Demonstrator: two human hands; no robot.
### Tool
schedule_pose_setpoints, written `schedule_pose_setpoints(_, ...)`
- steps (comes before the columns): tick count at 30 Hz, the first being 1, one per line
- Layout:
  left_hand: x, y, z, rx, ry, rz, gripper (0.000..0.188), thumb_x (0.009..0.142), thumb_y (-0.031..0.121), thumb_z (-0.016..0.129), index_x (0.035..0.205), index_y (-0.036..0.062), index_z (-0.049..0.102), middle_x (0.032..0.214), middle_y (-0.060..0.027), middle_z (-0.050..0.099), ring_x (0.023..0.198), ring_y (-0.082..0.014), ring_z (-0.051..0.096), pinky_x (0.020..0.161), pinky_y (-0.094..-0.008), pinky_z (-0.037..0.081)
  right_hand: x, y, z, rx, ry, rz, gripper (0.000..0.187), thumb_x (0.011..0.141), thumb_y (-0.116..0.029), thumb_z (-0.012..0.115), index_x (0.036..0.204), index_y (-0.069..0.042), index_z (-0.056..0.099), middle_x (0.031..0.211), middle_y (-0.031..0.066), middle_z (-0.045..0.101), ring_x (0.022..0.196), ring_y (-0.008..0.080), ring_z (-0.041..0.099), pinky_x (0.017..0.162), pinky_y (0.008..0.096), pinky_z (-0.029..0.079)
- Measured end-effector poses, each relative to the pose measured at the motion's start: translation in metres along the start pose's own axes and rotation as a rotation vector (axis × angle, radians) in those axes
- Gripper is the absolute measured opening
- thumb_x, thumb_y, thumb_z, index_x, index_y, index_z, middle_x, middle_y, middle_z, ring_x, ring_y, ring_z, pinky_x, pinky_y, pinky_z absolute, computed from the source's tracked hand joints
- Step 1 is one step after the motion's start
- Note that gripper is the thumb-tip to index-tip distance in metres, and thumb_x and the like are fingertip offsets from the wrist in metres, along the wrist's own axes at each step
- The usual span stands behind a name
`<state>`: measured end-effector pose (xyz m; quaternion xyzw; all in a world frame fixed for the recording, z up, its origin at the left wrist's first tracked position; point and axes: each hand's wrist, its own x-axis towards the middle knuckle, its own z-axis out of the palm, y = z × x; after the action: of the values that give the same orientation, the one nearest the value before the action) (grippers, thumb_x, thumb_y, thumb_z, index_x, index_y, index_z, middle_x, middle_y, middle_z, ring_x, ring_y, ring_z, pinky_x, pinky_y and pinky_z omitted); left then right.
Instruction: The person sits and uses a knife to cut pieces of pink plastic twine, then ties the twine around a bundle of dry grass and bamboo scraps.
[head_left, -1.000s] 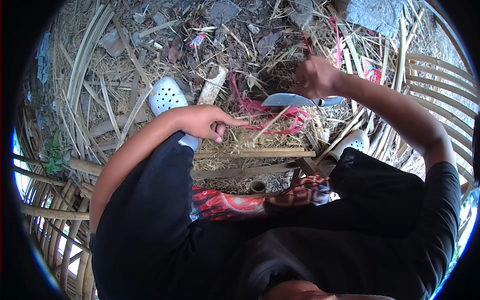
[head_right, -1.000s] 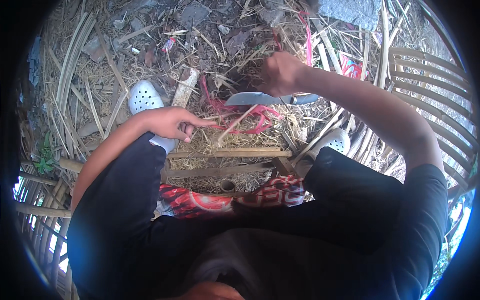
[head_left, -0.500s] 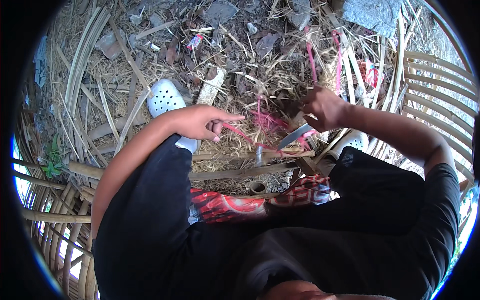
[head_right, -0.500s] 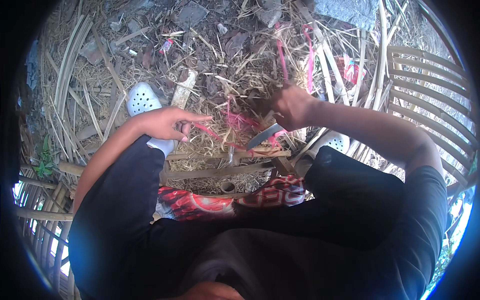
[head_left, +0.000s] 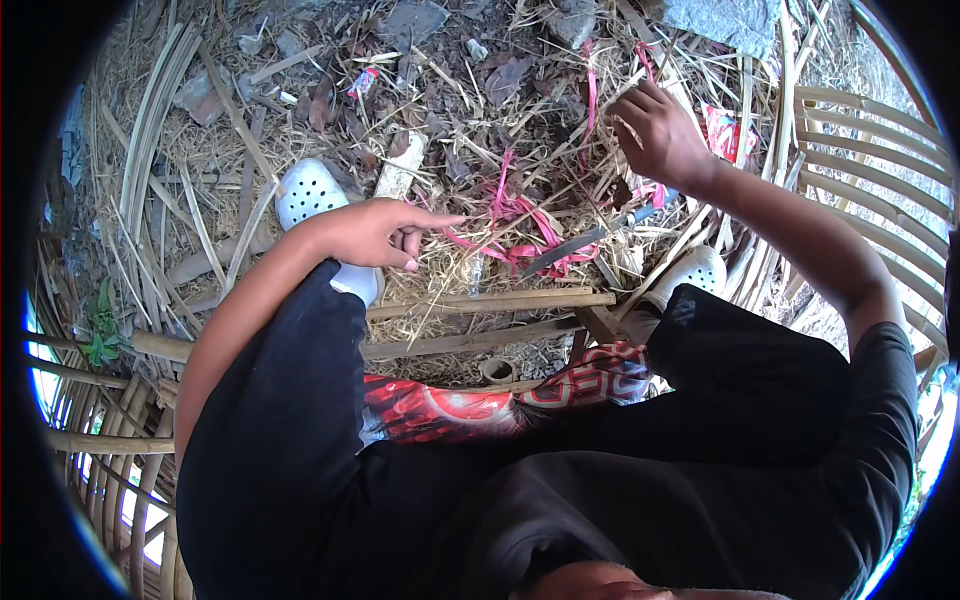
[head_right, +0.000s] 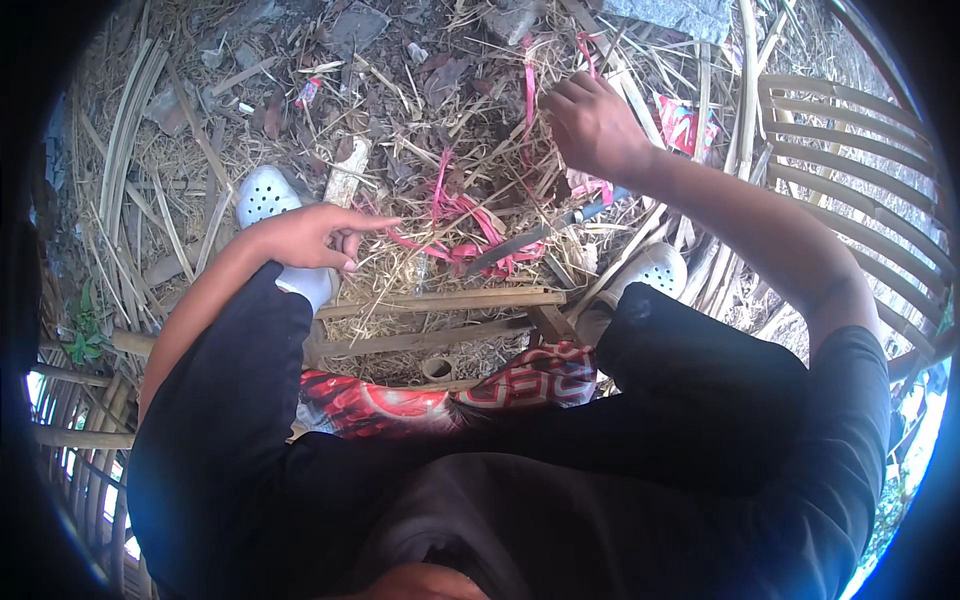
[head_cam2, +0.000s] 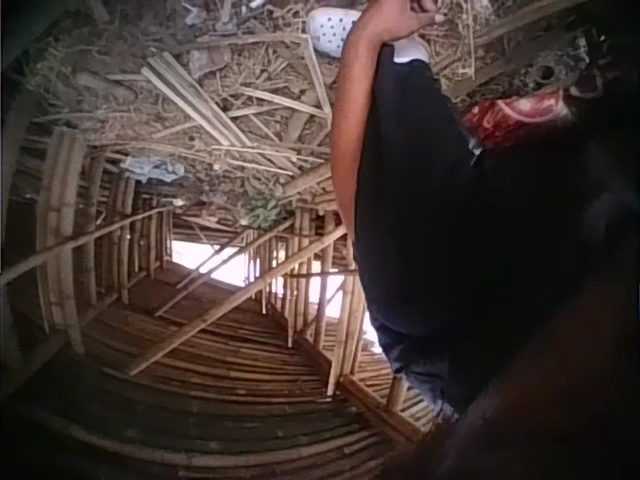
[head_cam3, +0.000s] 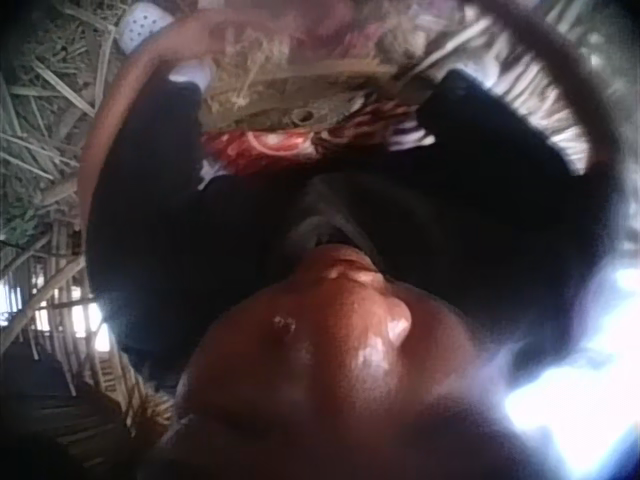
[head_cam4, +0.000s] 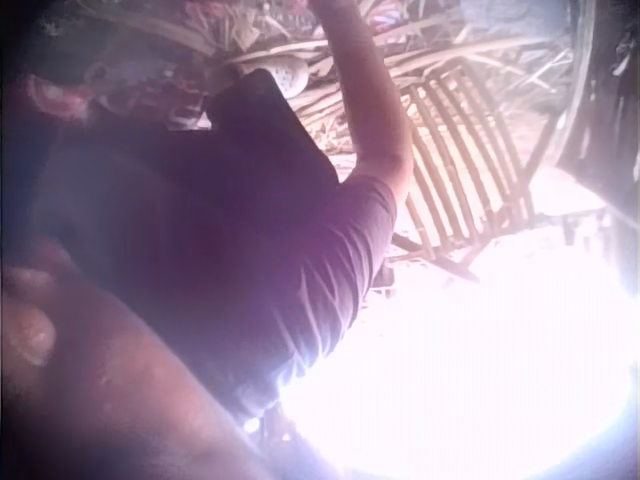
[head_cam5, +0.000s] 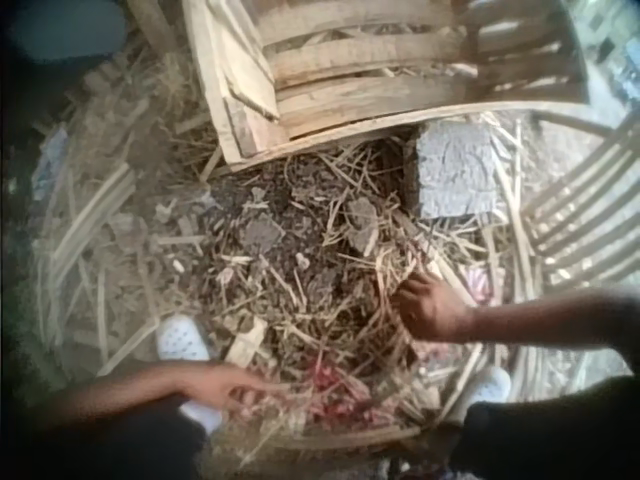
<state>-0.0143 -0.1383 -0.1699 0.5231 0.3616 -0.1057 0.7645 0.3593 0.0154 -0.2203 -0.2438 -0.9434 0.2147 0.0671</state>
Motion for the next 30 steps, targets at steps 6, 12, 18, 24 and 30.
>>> schedule_pose_setpoints(6, 0.001, 0.001, -0.001, 0.007, -0.004, -0.028, 0.084, 0.083, -0.003, 0.068, 0.153, 0.0284, 0.036, 0.074, -0.0013, 0.057, 0.069, -0.0093, 0.053, 0.076, -0.0278, 0.047, 0.049, -0.013, 0.012, -0.390, -0.434, -0.251, 0.067, 0.089, -0.012, 0.062, 0.149, -0.006, 0.031, 0.156, 0.0120, 0.032, 0.145, 0.0267, 0.029, 0.119, 0.0430, 0.030)
schedule_pose_setpoints(12, 0.002, 0.000, -0.004, 0.010, -0.006, -0.014, 0.083, 0.083, -0.003, 0.068, 0.153, 0.0286, 0.036, 0.075, -0.0009, 0.057, 0.069, -0.0089, 0.053, 0.076, -0.0271, 0.047, 0.063, -0.026, 0.029, -0.427, -0.832, -0.203, 0.086, 0.093, -0.021, 0.057, 0.157, -0.010, 0.001, 0.165, 0.0090, 0.009, 0.151, 0.0228, 0.015, 0.124, 0.0455, 0.015)
schedule_pose_setpoints(18, -0.001, -0.009, -0.002, 0.000, 0.020, 0.025, 0.085, 0.082, -0.004, 0.068, 0.154, 0.0273, 0.035, 0.073, -0.0013, 0.059, 0.068, -0.0090, 0.053, 0.073, -0.0271, 0.047, 0.042, -0.020, 0.031, -0.255, -0.641, -0.238, 0.057, 0.095, -0.008, 0.050, 0.150, -0.005, 0.032, 0.153, 0.0153, 0.039, 0.144, 0.0258, 0.032, 0.122, 0.0460, 0.024)
schedule_pose_setpoints(24, -0.003, -0.001, -0.003, -0.031, 0.020, 0.007, 0.083, 0.083, -0.006, 0.068, 0.152, 0.0289, 0.037, 0.075, -0.0006, 0.057, 0.069, -0.0086, 0.053, 0.076, -0.0265, 0.047, 0.028, -0.021, 0.022, 0.040, -0.372, -0.312, 0.031, 0.097, -0.030, 0.059, 0.112, -0.005, 0.067, 0.097, 0.0149, 0.069, 0.107, 0.0238, 0.062, 0.107, 0.0421, 0.044)
schedule_pose_setpoints(30, -0.003, -0.001, -0.003, -0.017, 0.009, -0.027, 0.084, 0.083, -0.006, 0.067, 0.153, 0.0283, 0.037, 0.074, -0.0005, 0.057, 0.069, -0.0086, 0.052, 0.076, -0.0267, 0.048, 0.056, -0.040, 0.028, 0.012, -0.569, 0.075, 0.046, 0.102, -0.019, 0.048, 0.146, -0.008, 0.042, 0.056, 0.0050, 0.054, 0.054, 0.0188, 0.055, 0.108, 0.0485, 0.038)
